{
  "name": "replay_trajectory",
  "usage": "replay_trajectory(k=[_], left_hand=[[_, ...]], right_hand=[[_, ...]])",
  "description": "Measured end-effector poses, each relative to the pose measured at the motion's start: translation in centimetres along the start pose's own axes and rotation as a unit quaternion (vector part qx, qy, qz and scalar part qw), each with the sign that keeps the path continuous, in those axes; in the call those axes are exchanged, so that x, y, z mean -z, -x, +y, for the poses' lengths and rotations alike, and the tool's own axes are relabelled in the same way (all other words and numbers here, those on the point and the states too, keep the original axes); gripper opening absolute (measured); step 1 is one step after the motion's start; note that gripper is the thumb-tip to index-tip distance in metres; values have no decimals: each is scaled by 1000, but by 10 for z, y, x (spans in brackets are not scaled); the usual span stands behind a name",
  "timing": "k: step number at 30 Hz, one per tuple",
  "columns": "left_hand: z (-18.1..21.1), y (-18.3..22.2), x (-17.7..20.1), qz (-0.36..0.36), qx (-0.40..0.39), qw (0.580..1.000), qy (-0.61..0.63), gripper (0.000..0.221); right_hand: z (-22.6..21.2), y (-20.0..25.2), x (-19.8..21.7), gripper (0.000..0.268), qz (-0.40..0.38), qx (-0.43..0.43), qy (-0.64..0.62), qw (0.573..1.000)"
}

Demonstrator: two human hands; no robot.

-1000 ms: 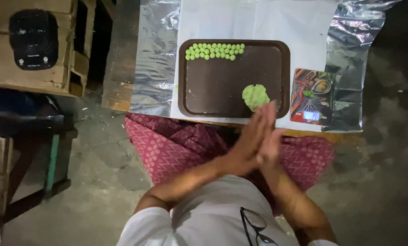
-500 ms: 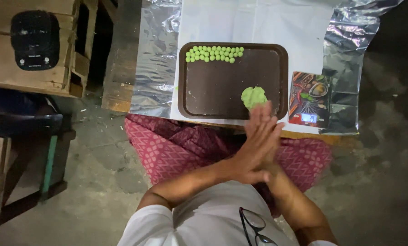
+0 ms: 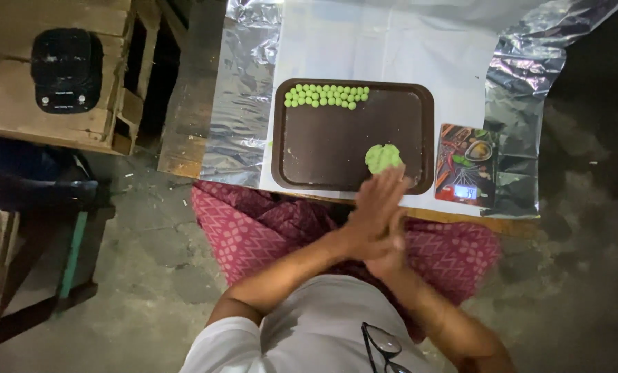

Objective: Rolling small pieces of green dough into uniform balls and placing them on a brown tray.

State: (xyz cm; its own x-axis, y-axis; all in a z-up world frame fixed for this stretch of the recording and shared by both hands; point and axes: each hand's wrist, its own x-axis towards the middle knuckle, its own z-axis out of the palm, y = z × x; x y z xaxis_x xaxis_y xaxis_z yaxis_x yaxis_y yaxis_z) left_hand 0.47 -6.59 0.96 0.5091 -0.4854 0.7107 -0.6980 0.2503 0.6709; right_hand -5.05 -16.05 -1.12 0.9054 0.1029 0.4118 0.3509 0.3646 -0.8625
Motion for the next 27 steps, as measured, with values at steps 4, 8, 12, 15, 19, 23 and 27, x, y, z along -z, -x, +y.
replay_trajectory(k=[4,8,12,15,19,23,27], left_hand=[[5,14,9,-21,50,998,-21,104],[76,-33,23,-15,29,995,93,109],[17,-1,15,-13,20,998,54,103],[-7,13,10,8,21,1000,8,96],[54,-9,7,-12,44,998,40,94],[36,-8,7,44,124,990,-41,59],[20,11,20,23,58,998,-19,63]], right_hand=[[-39,4,-45,85,371,-292,-118,873],[-27,-15,-21,79,173,-91,12,981],[8,18,-34,73,173,-40,-173,969],[-45,1,-64,69,321,-151,-190,915],[-52,-25,-37,73,239,-140,-4,961],[53,59,9,69,318,-204,-136,916],[-36,-1,-59,73,197,-146,-101,964]])
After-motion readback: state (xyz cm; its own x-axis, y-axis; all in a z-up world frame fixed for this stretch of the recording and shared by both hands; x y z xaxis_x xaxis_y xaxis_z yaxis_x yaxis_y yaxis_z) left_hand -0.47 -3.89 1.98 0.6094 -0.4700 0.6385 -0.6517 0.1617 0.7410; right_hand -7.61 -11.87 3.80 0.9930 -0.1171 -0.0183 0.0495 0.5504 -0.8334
